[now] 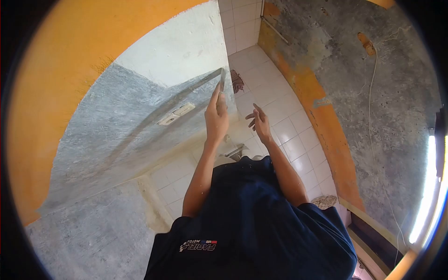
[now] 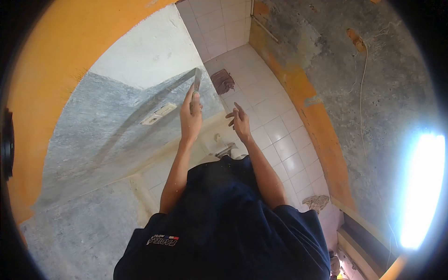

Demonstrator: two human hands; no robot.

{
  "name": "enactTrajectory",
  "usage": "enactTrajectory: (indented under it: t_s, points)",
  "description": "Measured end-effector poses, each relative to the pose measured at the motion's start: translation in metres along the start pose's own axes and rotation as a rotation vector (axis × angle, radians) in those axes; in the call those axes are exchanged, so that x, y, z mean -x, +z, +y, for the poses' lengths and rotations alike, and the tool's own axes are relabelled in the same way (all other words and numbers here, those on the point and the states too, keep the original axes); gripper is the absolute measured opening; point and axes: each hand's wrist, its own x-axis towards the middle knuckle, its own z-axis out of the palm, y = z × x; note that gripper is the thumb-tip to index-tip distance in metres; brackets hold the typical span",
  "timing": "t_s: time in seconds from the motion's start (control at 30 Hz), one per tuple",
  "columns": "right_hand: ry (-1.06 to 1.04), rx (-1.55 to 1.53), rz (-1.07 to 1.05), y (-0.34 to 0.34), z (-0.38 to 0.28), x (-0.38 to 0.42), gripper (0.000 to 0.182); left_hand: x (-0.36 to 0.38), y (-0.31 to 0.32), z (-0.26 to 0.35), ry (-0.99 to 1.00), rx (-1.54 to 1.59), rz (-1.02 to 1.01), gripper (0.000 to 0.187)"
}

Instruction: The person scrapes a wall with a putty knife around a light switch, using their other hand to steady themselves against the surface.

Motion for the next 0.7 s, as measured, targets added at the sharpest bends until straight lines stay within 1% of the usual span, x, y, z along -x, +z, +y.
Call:
enactTrajectory:
  t_s: [0.07,0.1,0.17,0.2,0.33,0.37,0.43,0.47,0.5,0.57,0.6,0.63,0.7]
  points:
    - [-0.012,0.008,-0.015,-0.001,-0.002,-0.004,0.057,0.003,-0.009,0.001,-0.031,0.139,0.013,0.046]
    - [-0.004,0.009,-0.022,0.0,-0.002,-0.005,0.057,-0.001,-0.009,0.003,-0.027,0.14,0.016,0.046]
    - [0.007,0.011,-0.031,0.002,-0.001,-0.005,0.057,-0.007,-0.008,0.007,0.032,-0.002,-0.025,0.046]
    - [0.005,0.013,-0.032,0.002,0.0,-0.005,0.057,-0.004,0.001,0.011,0.018,0.003,-0.002,0.044]
    - [-0.005,0.013,-0.045,0.008,0.001,-0.006,0.057,-0.001,-0.004,0.009,-0.001,-0.018,0.002,0.043]
    - [-0.008,0.017,-0.047,0.008,0.001,-0.004,0.057,0.001,-0.008,0.007,0.015,-0.016,0.005,0.043]
    - [-0.02,0.038,-0.081,0.011,0.002,-0.004,0.055,-0.003,-0.017,0.023,0.06,-0.014,0.012,0.043]
    - [-0.02,0.032,-0.079,0.01,0.004,-0.004,0.054,-0.005,-0.014,0.031,-0.116,-0.035,-0.075,0.042]
    - [-0.017,0.034,-0.08,0.008,0.003,-0.002,0.054,-0.002,-0.006,0.028,-0.12,-0.034,-0.075,0.042]
    - [-0.007,0.04,-0.045,0.008,-0.003,-0.001,0.054,0.0,0.008,0.009,0.054,-0.038,0.052,0.042]
    - [-0.003,0.037,-0.041,0.008,-0.001,0.0,0.054,-0.004,0.005,-0.004,0.131,-0.089,0.063,0.045]
    - [-0.005,0.026,-0.038,0.006,0.001,0.002,0.054,-0.002,-0.003,-0.014,0.127,-0.088,0.058,0.045]
    - [-0.024,0.017,-0.041,0.005,0.0,0.0,0.055,-0.004,-0.017,-0.022,0.185,-0.061,0.067,0.046]
